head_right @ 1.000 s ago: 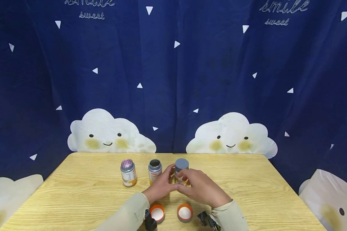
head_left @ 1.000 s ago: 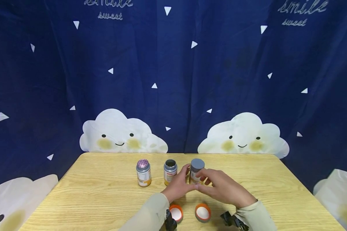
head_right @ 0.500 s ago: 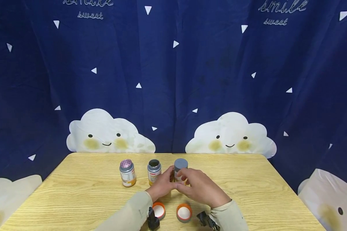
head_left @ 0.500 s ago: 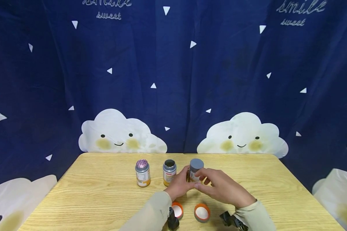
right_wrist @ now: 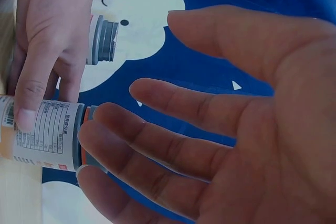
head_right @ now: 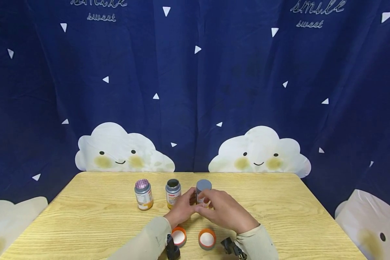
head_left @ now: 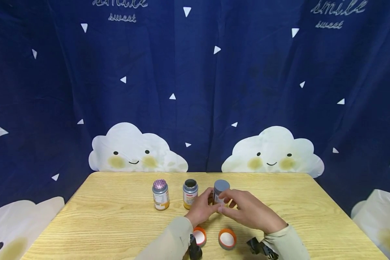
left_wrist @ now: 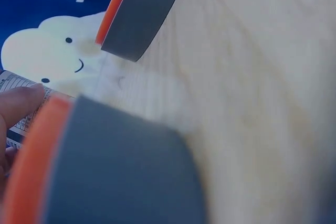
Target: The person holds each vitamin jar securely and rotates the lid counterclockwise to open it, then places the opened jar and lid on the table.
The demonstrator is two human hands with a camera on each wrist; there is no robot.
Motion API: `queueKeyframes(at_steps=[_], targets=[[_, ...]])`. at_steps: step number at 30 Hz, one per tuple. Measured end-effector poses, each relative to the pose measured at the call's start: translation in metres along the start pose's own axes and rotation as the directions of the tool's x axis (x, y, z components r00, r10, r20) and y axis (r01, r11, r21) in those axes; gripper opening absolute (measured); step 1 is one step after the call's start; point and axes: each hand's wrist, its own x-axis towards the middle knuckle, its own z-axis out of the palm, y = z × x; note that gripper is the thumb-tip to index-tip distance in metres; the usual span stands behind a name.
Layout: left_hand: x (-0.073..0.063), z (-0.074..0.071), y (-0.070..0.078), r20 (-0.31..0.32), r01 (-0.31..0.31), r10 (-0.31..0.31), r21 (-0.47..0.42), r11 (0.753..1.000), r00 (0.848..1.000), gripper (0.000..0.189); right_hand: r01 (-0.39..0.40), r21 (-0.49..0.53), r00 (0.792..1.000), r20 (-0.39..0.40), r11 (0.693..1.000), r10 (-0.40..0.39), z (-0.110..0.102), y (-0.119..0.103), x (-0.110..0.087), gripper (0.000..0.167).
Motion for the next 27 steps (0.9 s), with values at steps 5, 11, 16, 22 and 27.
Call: queueKeyframes(at_steps=[5,11,16,22,27], targets=[[-0.003,0.001,-0.002,0.01,0.013,-0.012,-0.047,0.999,1.0,0.049,-0.004,0.005,1.0,0.006,1.0,0.004,0.001,0.0,0.001,0.034],[-0.008,0.001,-0.003,0.011,0.015,-0.014,-0.108,0.994,1.0,0.051,-0.005,0.008,1.0,0.013,1.0,0.005,0.002,0.001,0.002,0.033],[-0.011,0.002,-0.002,0.002,0.018,-0.018,-0.107,0.994,1.0,0.049,-0.002,0.012,1.0,0.016,1.0,0.002,0.002,0.002,0.002,0.029],[-0.013,0.001,0.0,0.011,0.02,-0.019,-0.124,0.992,1.0,0.045,0.008,0.019,1.0,0.013,1.0,-0.009,0.003,0.003,0.003,0.029],[-0.016,-0.004,0.0,0.012,0.008,-0.006,-0.135,0.991,1.0,0.046,0.007,0.022,1.0,0.02,1.0,-0.008,0.003,0.003,0.002,0.031]])
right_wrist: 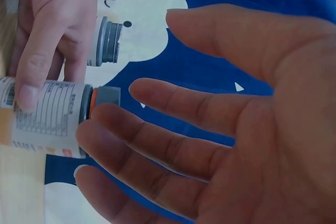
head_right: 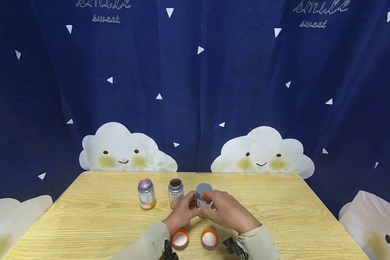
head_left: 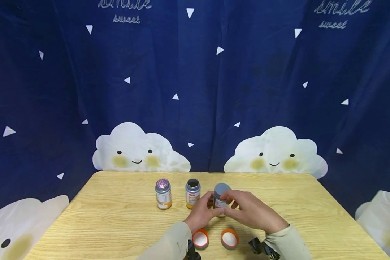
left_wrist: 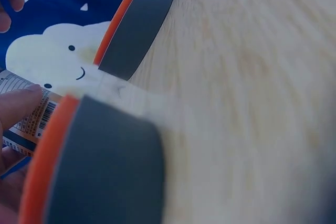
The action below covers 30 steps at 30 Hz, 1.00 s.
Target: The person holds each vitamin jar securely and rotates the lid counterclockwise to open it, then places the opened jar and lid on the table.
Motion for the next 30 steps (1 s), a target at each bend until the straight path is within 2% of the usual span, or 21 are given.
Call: queueKeyframes(at_steps=[6,11,17,24,30], targets=[[-0.006,-0.008,-0.001,0.002,-0.038,0.038,-0.028,0.999,0.999,0.048,0.001,-0.006,1.0,0.003,1.0,-0.001,0.001,0.0,0.0,0.033],[-0.014,-0.015,0.0,0.023,-0.05,0.05,-0.032,0.998,0.998,0.048,0.012,-0.02,1.0,-0.005,1.0,-0.012,0.001,-0.001,0.0,0.026],[-0.026,-0.03,0.001,0.053,-0.052,0.051,0.009,0.999,0.997,0.047,0.009,-0.029,1.0,-0.002,1.0,-0.009,0.003,-0.002,0.0,0.026],[-0.037,-0.043,0.001,0.042,-0.084,0.08,0.081,0.993,0.996,0.049,0.017,-0.039,1.0,0.007,0.999,-0.017,0.006,-0.001,0.002,0.027],[-0.046,-0.054,0.0,0.06,-0.065,0.06,0.093,0.993,0.996,0.052,0.024,-0.039,1.0,0.015,0.999,-0.024,0.007,-0.001,0.003,0.029]])
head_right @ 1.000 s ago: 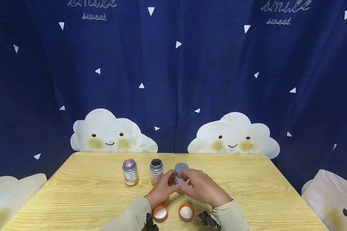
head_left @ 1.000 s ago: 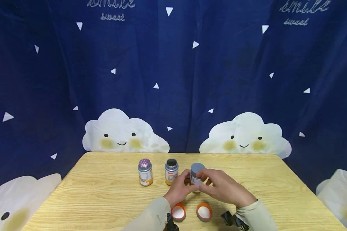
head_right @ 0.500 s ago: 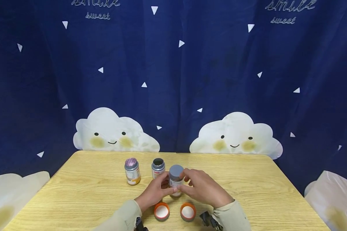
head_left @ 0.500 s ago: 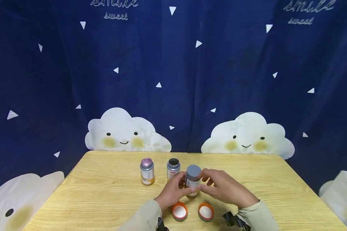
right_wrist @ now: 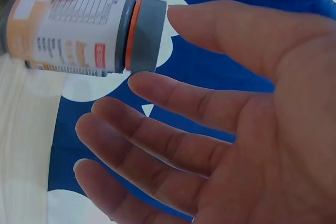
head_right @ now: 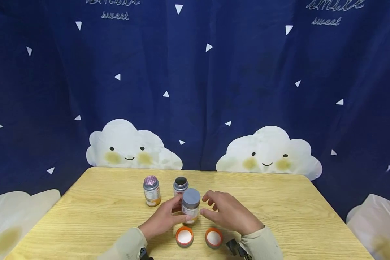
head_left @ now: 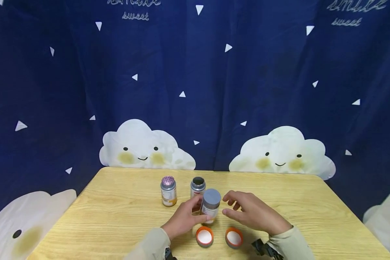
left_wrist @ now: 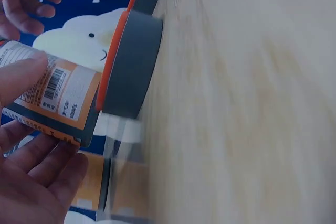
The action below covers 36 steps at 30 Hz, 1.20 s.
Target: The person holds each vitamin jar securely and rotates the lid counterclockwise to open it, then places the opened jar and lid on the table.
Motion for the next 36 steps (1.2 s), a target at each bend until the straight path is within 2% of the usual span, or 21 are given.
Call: queueKeyframes(at_steps=[8,12,17,20,29,36], targets=[[-0.011,-0.019,-0.004,0.005,0.045,-0.044,-0.036,0.998,0.999,0.053,-0.007,0.018,1.0,0.029,1.0,0.006,0.003,-0.001,0.002,0.029],[-0.015,-0.029,-0.009,-0.011,0.033,-0.034,-0.065,0.997,0.999,0.048,-0.014,0.018,0.999,0.039,1.0,0.013,0.004,-0.001,0.003,0.029],[-0.021,-0.037,-0.013,-0.04,0.055,-0.059,-0.09,0.994,0.997,0.049,-0.009,0.017,0.999,0.038,1.0,0.008,0.004,-0.001,0.004,0.028],[-0.026,-0.04,-0.014,-0.045,0.068,-0.073,-0.099,0.993,0.996,0.051,-0.007,0.026,0.999,0.051,1.0,0.006,0.006,-0.001,0.005,0.029],[-0.039,-0.044,-0.023,-0.005,0.012,-0.013,-0.095,0.995,1.0,0.05,0.041,0.037,0.998,0.05,0.998,-0.042,0.014,-0.003,0.008,0.026],[-0.043,-0.045,-0.031,0.021,0.021,-0.018,-0.126,0.992,1.0,0.048,0.092,0.05,0.995,0.042,0.994,-0.094,0.023,-0.006,0.01,0.025]])
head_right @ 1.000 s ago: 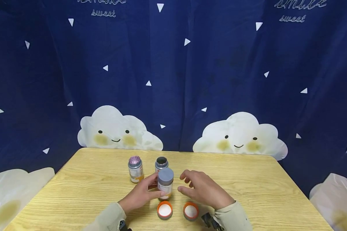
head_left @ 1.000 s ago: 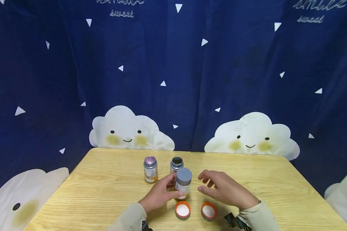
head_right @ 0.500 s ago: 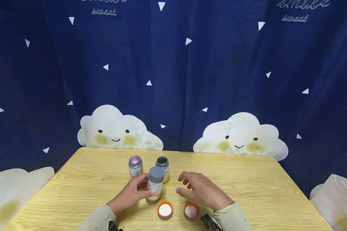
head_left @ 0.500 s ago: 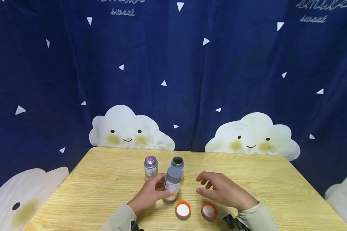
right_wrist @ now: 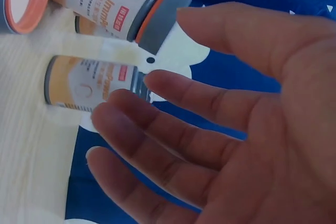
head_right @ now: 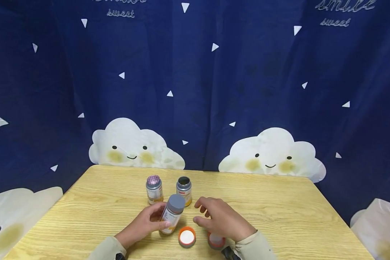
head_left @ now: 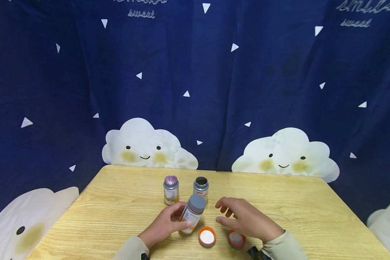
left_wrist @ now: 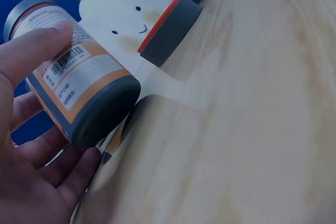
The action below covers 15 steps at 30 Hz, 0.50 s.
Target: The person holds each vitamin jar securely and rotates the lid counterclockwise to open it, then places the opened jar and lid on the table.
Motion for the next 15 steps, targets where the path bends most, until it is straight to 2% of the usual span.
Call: queueKeyframes(at_steps=[8,15], targets=[[-0.002,0.0,-0.001,0.071,0.005,-0.002,-0.047,0.999,0.998,0.045,0.063,0.0,0.997,-0.054,0.998,-0.063,0.013,-0.002,0.003,0.032],[-0.005,0.001,-0.002,0.124,-0.002,0.015,-0.111,0.994,0.992,0.043,0.048,0.005,0.997,-0.064,0.999,-0.048,0.023,-0.008,0.009,0.045]])
